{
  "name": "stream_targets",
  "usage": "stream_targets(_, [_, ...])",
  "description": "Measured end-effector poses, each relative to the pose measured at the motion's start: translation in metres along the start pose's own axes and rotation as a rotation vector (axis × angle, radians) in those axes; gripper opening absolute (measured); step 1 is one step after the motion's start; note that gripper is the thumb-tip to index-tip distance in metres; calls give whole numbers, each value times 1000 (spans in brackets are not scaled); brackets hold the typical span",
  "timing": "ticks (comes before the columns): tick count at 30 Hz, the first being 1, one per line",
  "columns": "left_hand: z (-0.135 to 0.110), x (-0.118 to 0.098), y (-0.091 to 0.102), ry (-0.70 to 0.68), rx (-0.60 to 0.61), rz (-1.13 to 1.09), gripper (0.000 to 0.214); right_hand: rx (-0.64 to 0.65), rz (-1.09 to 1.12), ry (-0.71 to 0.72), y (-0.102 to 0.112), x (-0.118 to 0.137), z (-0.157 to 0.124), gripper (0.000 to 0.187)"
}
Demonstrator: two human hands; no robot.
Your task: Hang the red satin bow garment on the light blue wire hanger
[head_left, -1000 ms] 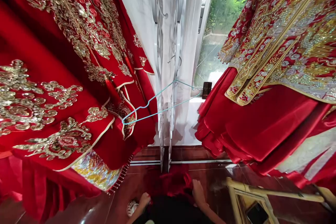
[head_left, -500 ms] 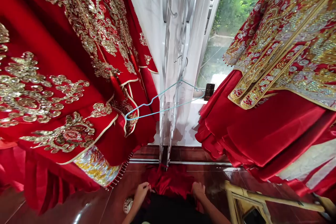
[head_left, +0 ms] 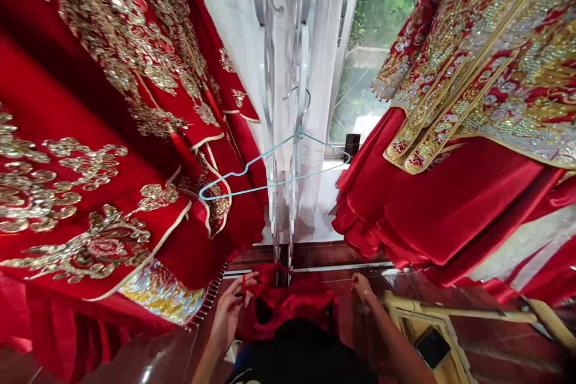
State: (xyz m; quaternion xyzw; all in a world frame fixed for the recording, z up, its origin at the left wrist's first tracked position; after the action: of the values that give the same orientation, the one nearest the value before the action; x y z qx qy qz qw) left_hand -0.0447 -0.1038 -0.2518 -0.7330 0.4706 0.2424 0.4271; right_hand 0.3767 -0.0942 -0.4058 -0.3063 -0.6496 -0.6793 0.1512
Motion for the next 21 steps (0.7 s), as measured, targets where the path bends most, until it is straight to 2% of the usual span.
stream_targets(3, [-12, -27, -7, -72, -14, -45, 38, -94, 221, -48, 5, 8, 15, 27])
stream_targets(6, [-22, -55, -8, -170, -34, -23, 41, -239, 440, -48, 16, 23, 38, 35])
stream_targets(9, [-31, -80, -10, -257, -3, 27, 45, -355, 660, -10, 40, 39, 62, 37])
stream_targets(12, [-38, -103, -18, -372, 48, 57, 45, -415, 837, 60, 74, 53, 82, 31])
stream_targets(17, [-42, -130, -34, -509, 101, 95, 44, -457, 912, 142, 124, 65, 99, 21])
stream_targets(21, [-40, -138, -42, -524, 143, 128, 45, -391, 863, 199, 141, 75, 102, 17])
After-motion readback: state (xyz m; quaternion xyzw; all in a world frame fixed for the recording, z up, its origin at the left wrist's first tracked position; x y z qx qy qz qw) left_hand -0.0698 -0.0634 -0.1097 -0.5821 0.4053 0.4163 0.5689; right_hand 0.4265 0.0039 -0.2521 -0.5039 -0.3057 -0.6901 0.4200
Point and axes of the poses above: each hand's wrist, its own z-axis towards the middle knuckle, its own y-axis out of the back of the hand, x = y × z, the point moved 2 cm from there along z, towards the middle knuckle, and after that the axes turned 13 degrees about y, right-handed, at the moved point
